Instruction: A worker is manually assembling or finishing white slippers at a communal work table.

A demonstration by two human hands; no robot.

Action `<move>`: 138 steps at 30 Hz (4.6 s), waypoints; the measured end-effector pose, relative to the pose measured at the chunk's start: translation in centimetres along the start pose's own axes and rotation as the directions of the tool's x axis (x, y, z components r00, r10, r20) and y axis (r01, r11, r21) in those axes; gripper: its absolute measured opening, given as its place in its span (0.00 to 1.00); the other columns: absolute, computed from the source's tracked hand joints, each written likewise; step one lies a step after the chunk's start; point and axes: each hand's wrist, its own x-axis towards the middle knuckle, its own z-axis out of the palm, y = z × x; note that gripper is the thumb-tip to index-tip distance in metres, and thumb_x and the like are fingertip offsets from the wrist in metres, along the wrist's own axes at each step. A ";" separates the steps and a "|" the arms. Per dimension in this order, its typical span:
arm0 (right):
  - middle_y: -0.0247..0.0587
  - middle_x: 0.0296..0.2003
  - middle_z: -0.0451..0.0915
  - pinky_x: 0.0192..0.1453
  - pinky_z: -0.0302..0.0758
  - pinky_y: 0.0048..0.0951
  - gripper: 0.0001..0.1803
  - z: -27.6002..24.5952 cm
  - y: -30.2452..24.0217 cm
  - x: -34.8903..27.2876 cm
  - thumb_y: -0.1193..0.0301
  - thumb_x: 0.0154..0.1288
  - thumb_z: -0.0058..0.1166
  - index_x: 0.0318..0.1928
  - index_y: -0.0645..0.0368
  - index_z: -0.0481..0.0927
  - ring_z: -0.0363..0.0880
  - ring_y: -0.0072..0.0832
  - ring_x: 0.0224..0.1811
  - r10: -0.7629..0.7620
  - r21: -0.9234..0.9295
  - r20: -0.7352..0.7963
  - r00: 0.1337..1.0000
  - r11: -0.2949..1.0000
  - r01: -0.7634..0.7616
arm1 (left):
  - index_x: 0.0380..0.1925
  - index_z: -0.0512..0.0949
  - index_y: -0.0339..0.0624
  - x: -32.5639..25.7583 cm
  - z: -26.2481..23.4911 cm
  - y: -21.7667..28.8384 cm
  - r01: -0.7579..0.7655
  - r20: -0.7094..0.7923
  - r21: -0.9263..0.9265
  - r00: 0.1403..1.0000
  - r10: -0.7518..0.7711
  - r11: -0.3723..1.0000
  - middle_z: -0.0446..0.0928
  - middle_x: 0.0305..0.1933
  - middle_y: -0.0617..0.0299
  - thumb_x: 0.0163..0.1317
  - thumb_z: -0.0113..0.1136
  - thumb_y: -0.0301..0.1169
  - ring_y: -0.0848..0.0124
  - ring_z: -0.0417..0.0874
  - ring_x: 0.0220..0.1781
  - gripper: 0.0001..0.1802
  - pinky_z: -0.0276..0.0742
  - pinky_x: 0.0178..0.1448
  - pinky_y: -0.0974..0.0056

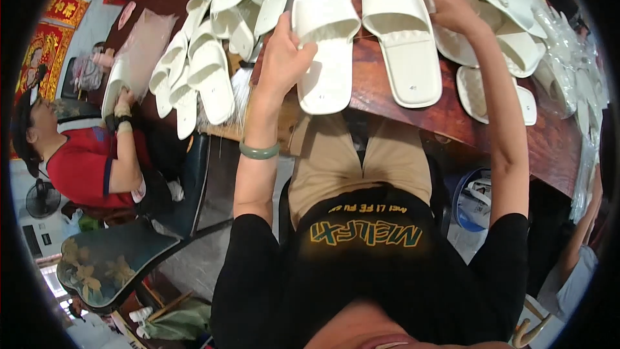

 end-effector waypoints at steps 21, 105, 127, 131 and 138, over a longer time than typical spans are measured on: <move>0.35 0.26 0.77 0.17 0.64 0.17 0.06 -8.8 -19.1 -5.5 0.72 0.60 0.57 0.34 0.63 0.82 0.69 0.12 0.16 0.063 0.978 0.140 0.988 0.147 -0.148 | 0.69 0.38 0.48 -6.1 2.0 5.3 0.364 0.388 -0.906 0.917 0.086 0.214 0.72 0.44 0.61 0.62 0.21 0.67 0.79 0.67 0.28 0.45 0.61 0.28 0.76; 0.37 0.26 0.73 0.31 0.76 0.31 0.05 -2.4 -16.8 -5.7 0.75 0.48 0.51 0.29 0.59 0.72 0.76 0.32 0.31 -0.205 0.435 -0.264 0.942 0.847 0.306 | 0.34 0.79 0.30 14.0 0.8 -6.5 0.125 0.137 0.119 0.981 -0.141 0.985 0.79 0.32 0.45 0.63 0.46 0.43 0.52 0.79 0.38 0.24 0.71 0.44 0.57; 0.29 0.24 0.76 0.26 0.68 0.15 0.10 -6.7 -18.8 -10.0 0.69 0.68 0.49 0.37 0.65 0.77 0.70 0.12 0.22 0.304 0.884 0.463 0.833 -0.224 -0.410 | 0.35 0.76 0.36 13.4 7.7 1.2 -0.240 0.353 -0.368 0.858 0.374 0.898 0.74 0.31 0.65 0.66 0.47 0.34 0.76 0.72 0.36 0.13 0.67 0.43 0.71; 0.32 0.24 0.77 0.23 0.66 0.16 0.10 -7.4 -18.6 -10.4 0.70 0.64 0.48 0.33 0.65 0.77 0.71 0.13 0.19 0.253 0.830 0.556 0.792 -0.118 -0.545 | 0.33 0.75 0.33 13.1 8.0 1.3 -0.418 0.248 -0.296 0.835 0.492 0.859 0.75 0.31 0.55 0.64 0.48 0.33 0.66 0.74 0.35 0.13 0.69 0.41 0.64; 0.43 0.25 0.78 0.11 0.62 0.18 0.12 -7.6 -17.4 -9.6 0.71 0.63 0.46 0.28 0.67 0.76 0.73 0.20 0.14 0.040 0.623 0.743 0.668 -0.407 -0.669 | 0.33 0.74 0.32 13.1 7.9 2.1 -0.389 0.283 -0.202 0.856 0.433 0.899 0.77 0.34 0.46 0.62 0.48 0.33 0.58 0.78 0.39 0.12 0.70 0.44 0.57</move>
